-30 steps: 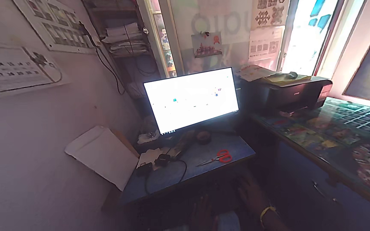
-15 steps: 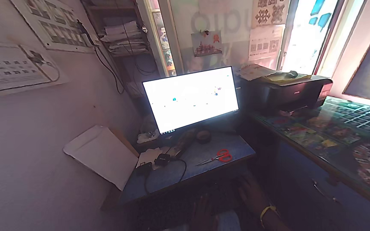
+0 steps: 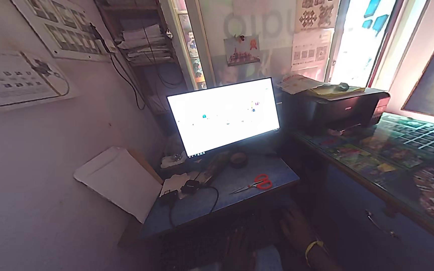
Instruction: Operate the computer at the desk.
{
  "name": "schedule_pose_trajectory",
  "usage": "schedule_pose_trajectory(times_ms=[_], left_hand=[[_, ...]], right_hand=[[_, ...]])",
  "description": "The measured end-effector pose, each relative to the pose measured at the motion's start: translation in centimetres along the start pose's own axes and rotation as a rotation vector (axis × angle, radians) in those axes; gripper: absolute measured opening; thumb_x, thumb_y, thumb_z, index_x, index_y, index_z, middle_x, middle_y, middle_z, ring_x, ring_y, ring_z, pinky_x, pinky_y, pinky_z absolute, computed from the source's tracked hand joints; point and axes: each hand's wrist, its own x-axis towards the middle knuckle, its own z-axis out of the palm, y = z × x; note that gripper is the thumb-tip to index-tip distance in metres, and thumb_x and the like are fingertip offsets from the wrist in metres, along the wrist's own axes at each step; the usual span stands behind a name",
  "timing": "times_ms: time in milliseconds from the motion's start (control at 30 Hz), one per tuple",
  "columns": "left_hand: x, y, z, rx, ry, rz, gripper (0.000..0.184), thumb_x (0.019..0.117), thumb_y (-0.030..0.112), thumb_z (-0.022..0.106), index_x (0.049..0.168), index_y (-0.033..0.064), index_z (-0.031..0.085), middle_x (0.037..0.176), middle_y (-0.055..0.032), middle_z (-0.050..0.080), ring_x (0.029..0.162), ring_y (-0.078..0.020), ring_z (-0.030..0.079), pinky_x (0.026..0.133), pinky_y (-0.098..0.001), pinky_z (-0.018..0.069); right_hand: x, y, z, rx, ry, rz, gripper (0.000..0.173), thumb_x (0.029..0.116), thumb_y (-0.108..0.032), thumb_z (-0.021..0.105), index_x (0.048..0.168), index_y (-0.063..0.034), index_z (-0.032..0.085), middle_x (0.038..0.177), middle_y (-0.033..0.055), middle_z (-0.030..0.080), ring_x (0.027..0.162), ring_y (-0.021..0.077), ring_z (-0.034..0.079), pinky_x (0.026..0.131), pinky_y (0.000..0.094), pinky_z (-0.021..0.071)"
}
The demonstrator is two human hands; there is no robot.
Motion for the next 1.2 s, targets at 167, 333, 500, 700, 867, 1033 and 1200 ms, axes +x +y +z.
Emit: schedule_pose_trajectory(times_ms=[167,333,500,700,867,1033,1200], left_hand=[[0.0,-0.1,0.0,0.005,0.004,0.004,0.057,0.1047,0.05,0.043,0.147,0.0148,0.056,0.164,-0.0106,0.037,0.155,-0.0309,0.029,0.126,-0.0564,0.0175],[-0.2,0.0,0.1,-0.007,0.022,0.012,0.057,0.1046,0.049,0.044,0.15,0.0174,0.053,0.164,-0.0125,0.037,0.154,-0.0321,0.03,0.125,-0.0568,0.019],[0.0,-0.1,0.2,0.0,0.024,0.011,0.057,0.1044,0.051,0.044,0.151,0.0176,0.053,0.164,-0.0115,0.037,0.155,-0.0312,0.029,0.126,-0.0565,0.0184],[-0.1,0.1,-0.2,-0.036,0.028,0.012,0.056,0.1036,0.05,0.047,0.149,0.0171,0.055,0.164,-0.0114,0.038,0.154,-0.0319,0.03,0.125,-0.0568,0.0192],[-0.3,0.7,-1.0,-0.041,-0.023,0.029,0.049,0.1024,0.053,0.049,0.142,0.0275,0.063,0.164,-0.0045,0.038,0.155,-0.0265,0.029,0.127,-0.054,0.0169],[-0.2,0.3,-0.3,0.008,-0.044,0.079,0.05,0.104,0.055,0.044,0.145,0.0311,0.059,0.166,-0.0062,0.035,0.156,-0.0289,0.027,0.126,-0.0572,0.0152],[-0.2,0.1,-0.1,0.019,-0.033,0.088,0.049,0.1041,0.055,0.044,0.145,0.0331,0.059,0.166,-0.0054,0.035,0.156,-0.0284,0.027,0.126,-0.0569,0.0157]], right_hand=[[0.0,0.0,0.1,-0.002,0.015,0.006,0.053,0.1003,-0.04,0.053,0.148,-0.0181,0.055,0.155,0.0116,0.049,0.145,0.0294,0.045,0.12,0.0455,0.0363],[-0.1,0.2,0.4,0.012,0.007,0.004,0.053,0.1005,-0.04,0.053,0.148,-0.0175,0.055,0.156,0.012,0.048,0.146,0.0298,0.044,0.12,0.0458,0.036],[-0.1,0.2,0.3,0.014,0.017,0.002,0.053,0.1004,-0.04,0.052,0.148,-0.0172,0.055,0.156,0.012,0.048,0.146,0.0296,0.044,0.12,0.0453,0.0358],[0.1,0.1,0.2,0.009,0.007,0.011,0.053,0.1002,-0.041,0.052,0.147,-0.0168,0.056,0.155,0.0109,0.049,0.146,0.0284,0.044,0.12,0.0446,0.0358],[0.1,0.4,0.6,0.014,0.023,0.003,0.053,0.0995,-0.042,0.052,0.147,-0.0182,0.056,0.154,0.0094,0.051,0.145,0.0272,0.045,0.12,0.0437,0.0372],[0.0,0.3,0.4,0.014,-0.002,0.012,0.054,0.1004,-0.042,0.051,0.148,-0.0177,0.055,0.156,0.0093,0.048,0.147,0.0269,0.043,0.121,0.044,0.035],[-0.1,0.3,0.4,0.012,0.005,0.014,0.054,0.1004,-0.042,0.051,0.148,-0.0176,0.055,0.156,0.0099,0.048,0.146,0.0277,0.044,0.12,0.0442,0.0365]])
